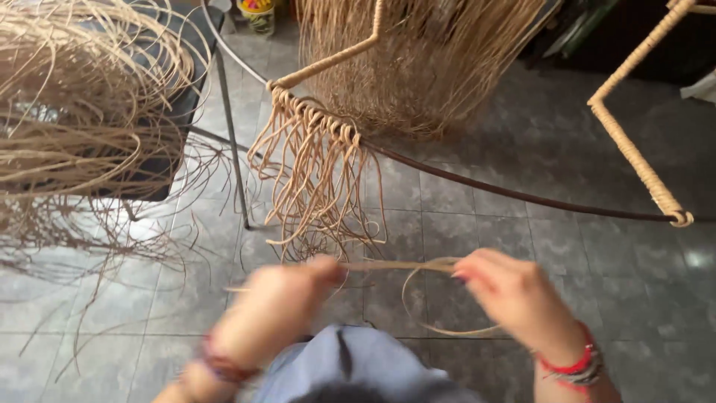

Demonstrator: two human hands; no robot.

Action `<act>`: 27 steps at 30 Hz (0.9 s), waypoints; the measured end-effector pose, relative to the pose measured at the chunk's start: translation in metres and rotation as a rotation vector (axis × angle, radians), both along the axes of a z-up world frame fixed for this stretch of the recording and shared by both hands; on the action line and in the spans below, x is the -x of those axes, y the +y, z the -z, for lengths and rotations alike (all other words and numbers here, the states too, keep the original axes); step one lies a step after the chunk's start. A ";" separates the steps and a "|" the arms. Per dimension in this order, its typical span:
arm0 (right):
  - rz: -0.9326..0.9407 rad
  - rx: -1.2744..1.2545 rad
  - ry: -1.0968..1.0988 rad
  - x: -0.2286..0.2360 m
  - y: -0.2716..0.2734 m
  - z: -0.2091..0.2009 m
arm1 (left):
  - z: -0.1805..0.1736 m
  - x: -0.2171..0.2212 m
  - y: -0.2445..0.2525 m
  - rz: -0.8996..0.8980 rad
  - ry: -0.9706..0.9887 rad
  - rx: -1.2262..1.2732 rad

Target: Weaving natural fibers onto a circular frame using a knotting technique

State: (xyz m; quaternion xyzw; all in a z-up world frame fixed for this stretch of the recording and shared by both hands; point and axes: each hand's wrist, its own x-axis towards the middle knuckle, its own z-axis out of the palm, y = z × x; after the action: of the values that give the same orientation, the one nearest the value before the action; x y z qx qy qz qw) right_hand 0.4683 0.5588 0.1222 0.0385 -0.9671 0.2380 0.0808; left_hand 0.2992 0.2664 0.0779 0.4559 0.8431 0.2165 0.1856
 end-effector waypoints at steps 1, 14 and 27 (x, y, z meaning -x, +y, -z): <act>0.093 0.005 -0.051 -0.003 0.011 0.001 | 0.006 0.012 -0.018 -0.082 0.045 0.002; -0.084 0.075 0.013 0.032 -0.038 0.010 | 0.004 -0.020 0.025 0.073 0.035 -0.325; -0.093 -0.021 0.001 0.055 -0.081 0.015 | -0.040 -0.003 0.025 0.213 -0.165 -0.323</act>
State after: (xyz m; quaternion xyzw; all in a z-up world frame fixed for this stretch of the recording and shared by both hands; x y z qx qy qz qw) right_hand 0.4136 0.4782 0.1076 0.0845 -0.9666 0.2315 0.0697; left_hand 0.3026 0.2911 0.1184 0.5470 0.7263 0.3647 0.2005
